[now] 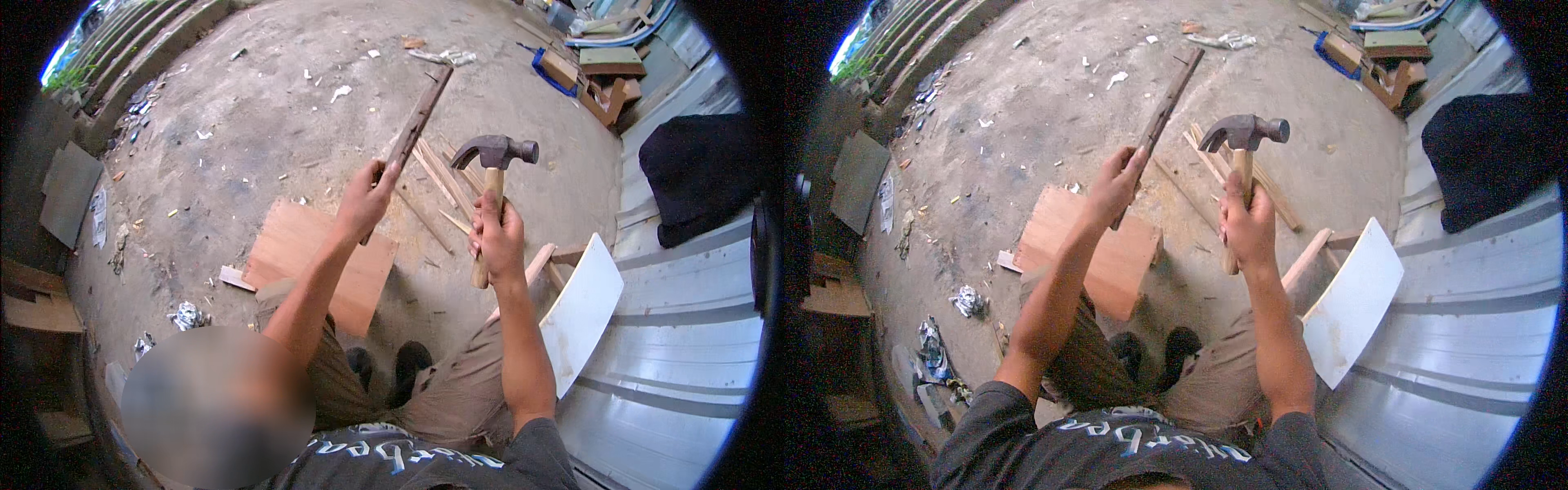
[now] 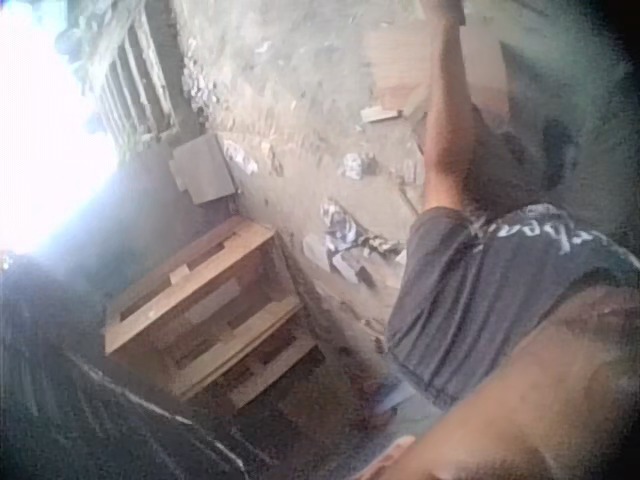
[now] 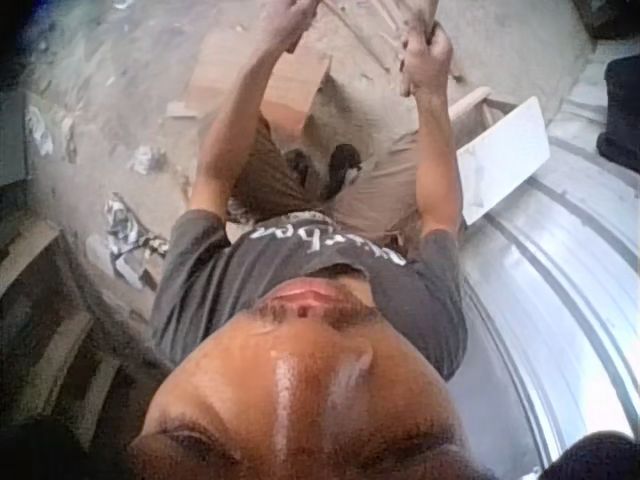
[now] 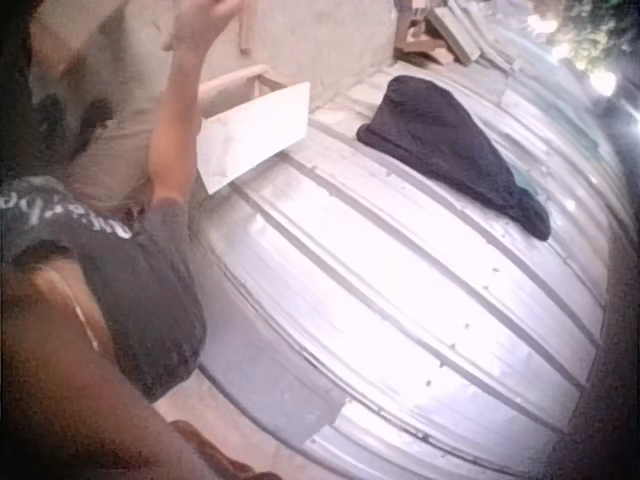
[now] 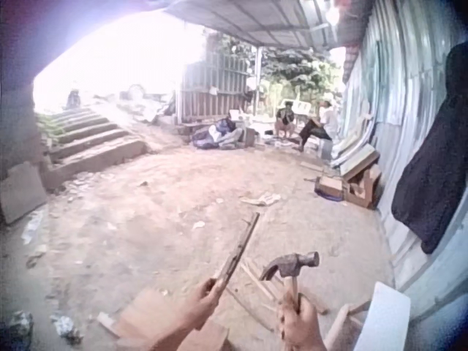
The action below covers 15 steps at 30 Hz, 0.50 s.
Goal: The person assembles a small wooden stool by fitting a rectangular frame and a flat wooden seat together. They use a hammer to drive nails into the frame and seat to secure the components.
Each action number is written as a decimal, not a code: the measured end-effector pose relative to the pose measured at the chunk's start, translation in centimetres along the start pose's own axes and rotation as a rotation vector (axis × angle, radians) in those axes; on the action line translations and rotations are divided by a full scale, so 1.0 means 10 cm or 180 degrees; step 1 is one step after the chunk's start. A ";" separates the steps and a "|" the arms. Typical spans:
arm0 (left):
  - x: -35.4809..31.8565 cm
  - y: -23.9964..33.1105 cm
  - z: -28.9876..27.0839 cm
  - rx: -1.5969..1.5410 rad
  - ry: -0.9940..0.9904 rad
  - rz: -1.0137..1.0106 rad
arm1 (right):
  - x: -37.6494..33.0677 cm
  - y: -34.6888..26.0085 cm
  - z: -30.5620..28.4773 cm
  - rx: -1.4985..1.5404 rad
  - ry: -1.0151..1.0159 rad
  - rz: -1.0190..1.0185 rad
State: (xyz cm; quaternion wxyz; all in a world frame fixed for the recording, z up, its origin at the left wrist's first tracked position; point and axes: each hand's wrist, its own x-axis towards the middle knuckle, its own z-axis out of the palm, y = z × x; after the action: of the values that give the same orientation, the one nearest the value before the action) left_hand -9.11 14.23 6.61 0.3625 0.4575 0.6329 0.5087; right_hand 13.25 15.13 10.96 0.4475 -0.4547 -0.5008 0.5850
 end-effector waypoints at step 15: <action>-0.01 -0.34 -0.06 0.1617 -0.0260 0.0865 | 0.12 0.14 -0.08 -0.0444 0.0266 -0.0467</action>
State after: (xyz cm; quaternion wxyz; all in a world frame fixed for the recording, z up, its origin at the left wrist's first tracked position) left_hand -10.34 13.78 3.37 0.1901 0.6343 0.6578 0.3590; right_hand 13.73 16.31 9.43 0.4769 -0.4708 -0.5532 0.4949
